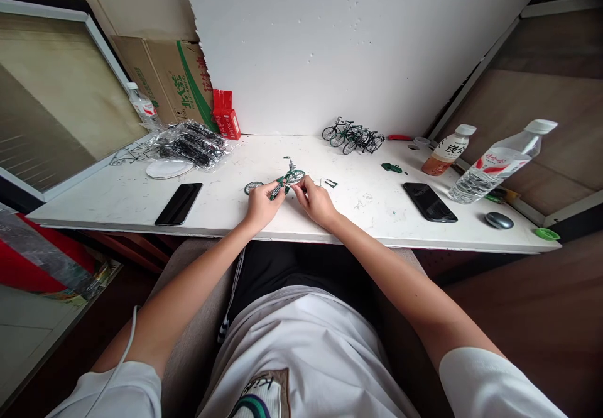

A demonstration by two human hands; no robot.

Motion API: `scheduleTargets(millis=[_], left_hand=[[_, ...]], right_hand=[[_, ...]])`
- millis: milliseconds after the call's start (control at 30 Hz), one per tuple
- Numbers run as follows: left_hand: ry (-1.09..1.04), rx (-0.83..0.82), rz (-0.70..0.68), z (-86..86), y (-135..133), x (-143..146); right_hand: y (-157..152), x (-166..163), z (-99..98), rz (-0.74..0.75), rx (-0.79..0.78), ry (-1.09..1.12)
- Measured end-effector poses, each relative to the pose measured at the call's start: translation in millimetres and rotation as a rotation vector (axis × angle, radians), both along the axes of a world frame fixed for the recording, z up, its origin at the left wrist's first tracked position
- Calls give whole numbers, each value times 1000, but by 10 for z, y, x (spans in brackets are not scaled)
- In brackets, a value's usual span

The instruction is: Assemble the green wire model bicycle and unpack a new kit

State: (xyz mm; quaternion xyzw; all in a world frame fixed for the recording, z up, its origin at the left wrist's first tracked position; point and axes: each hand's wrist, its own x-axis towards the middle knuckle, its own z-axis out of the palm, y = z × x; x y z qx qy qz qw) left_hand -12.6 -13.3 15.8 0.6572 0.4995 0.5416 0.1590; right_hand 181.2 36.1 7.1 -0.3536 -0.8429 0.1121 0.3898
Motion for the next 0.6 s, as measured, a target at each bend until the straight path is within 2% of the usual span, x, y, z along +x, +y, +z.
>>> scheduleTargets(millis=[367, 600], left_hand=[[52, 20, 21, -22, -3, -2], [-17, 20, -3, -30, 8, 10]], right_hand=[[-6, 8, 13, -47, -19, -51], [-38, -5, 46, -34, -57, -28]])
